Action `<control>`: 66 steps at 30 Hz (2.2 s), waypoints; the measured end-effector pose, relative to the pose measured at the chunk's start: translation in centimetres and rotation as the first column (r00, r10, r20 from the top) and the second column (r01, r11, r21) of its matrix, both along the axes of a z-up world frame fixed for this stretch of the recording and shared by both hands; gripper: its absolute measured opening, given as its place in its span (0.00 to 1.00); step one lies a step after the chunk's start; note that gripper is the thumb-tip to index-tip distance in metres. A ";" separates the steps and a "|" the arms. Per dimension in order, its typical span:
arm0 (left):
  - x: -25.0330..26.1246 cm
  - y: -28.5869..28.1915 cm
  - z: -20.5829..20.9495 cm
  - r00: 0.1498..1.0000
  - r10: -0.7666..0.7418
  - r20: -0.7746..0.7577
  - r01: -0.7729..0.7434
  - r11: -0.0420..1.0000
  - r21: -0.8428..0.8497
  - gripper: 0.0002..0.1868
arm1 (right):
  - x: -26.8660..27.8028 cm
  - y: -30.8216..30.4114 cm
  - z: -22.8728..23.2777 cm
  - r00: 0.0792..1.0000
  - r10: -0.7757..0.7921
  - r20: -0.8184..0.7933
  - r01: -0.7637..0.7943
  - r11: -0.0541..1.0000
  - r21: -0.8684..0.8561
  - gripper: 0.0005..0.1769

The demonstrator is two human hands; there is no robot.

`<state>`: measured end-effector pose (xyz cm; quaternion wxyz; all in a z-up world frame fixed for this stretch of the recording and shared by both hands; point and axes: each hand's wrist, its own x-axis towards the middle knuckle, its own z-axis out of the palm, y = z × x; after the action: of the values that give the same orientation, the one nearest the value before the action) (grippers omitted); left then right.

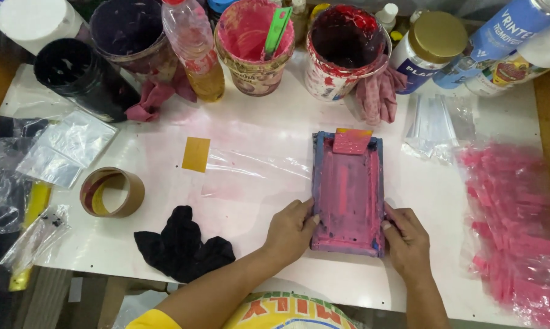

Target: The person spreads pink ink on a screen printing frame using a squeegee. They then wipe the table surface with a pink cloth and a black cloth. Finally, they place a clear plastic sheet on the table and position the inked screen on top of it.

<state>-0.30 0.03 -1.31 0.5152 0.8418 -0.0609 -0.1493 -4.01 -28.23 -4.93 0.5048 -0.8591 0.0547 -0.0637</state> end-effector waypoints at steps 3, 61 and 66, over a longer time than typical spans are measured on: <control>-0.2 -0.1 -0.9 0.996 -0.024 0.082 0.020 0.999 0.038 0.18 | -0.1 -0.3 -0.5 1.000 0.010 0.021 -0.010 1.000 -0.014 0.24; 0.2 -0.3 1.8 0.992 0.035 -0.119 -0.034 0.999 0.006 0.19 | 0.4 1.0 1.2 0.997 -0.035 -0.065 0.032 0.999 -0.040 0.27; 0.2 -0.4 2.0 0.993 0.042 -0.107 -0.040 0.999 0.017 0.24 | 0.6 1.0 1.5 0.998 -0.013 -0.065 0.008 0.996 -0.087 0.28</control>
<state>-0.07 -0.34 0.65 0.5145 0.8374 -0.0146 -0.1842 -3.43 -27.20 -3.42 0.4647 -0.8815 0.0728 -0.0405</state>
